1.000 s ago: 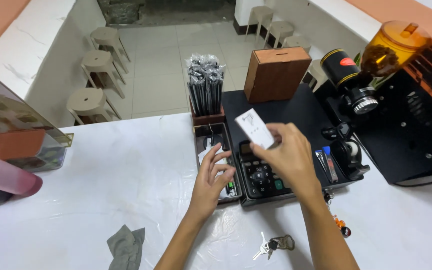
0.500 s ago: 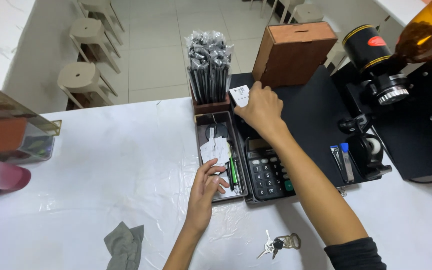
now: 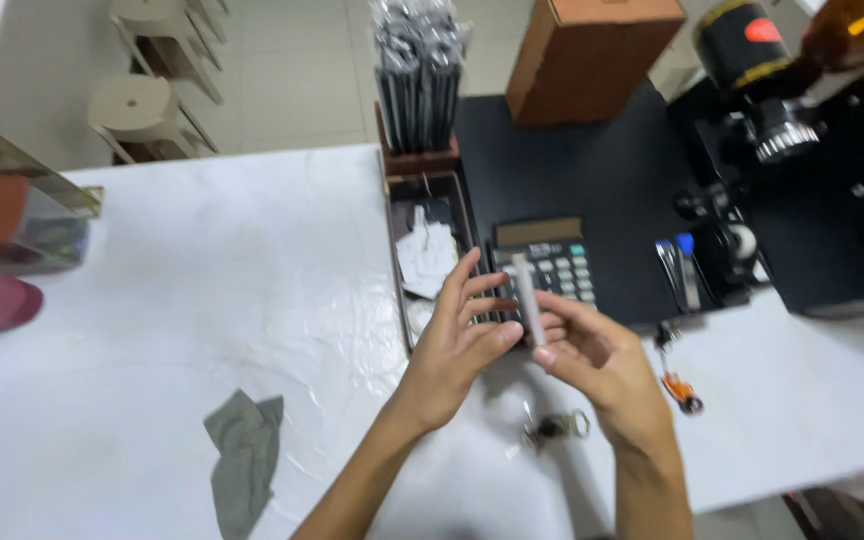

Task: Cleaning a counter and organizing items at a coffee shop station.

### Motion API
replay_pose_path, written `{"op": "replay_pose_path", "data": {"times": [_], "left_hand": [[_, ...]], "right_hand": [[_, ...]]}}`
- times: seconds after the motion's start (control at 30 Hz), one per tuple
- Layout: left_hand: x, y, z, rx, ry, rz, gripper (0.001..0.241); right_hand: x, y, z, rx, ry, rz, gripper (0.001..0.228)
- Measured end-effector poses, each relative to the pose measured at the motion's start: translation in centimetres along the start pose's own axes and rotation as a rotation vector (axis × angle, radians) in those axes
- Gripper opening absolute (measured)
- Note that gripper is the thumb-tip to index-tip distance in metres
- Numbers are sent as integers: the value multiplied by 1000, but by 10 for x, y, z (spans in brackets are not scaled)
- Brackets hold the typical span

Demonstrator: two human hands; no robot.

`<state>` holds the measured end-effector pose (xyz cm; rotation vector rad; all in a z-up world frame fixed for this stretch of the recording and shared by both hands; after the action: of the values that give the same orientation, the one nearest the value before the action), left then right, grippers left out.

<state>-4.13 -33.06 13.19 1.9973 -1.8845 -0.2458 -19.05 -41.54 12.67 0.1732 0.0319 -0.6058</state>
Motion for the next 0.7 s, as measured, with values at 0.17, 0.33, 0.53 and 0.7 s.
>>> {"op": "replay_pose_path", "data": {"times": [0.17, 0.33, 0.53, 0.7], "left_hand": [[-36, 29, 37, -62, -25, 66, 83], [-73, 45, 37, 112, -46, 76, 72], [-105, 57, 34, 186, -115, 126, 66], [-134, 58, 35, 99, -110, 116, 63]], "right_hand": [[-43, 18, -33, 52, 37, 33, 55], [-81, 33, -46, 38, 118, 13, 55], [-112, 46, -60, 6, 166, 4, 53], [-131, 61, -74, 52, 185, 2, 53]]}}
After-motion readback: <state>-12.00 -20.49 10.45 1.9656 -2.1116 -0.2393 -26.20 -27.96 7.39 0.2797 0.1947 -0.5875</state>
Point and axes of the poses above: each hand's wrist, its own x-axis towards the middle knuckle, its own y-axis out of the palm, z = x × y, the point moved 8 cm from there along x, towards the middle knuckle, and after that the axes turned 14 degrees about z, right-handed, at the moved point
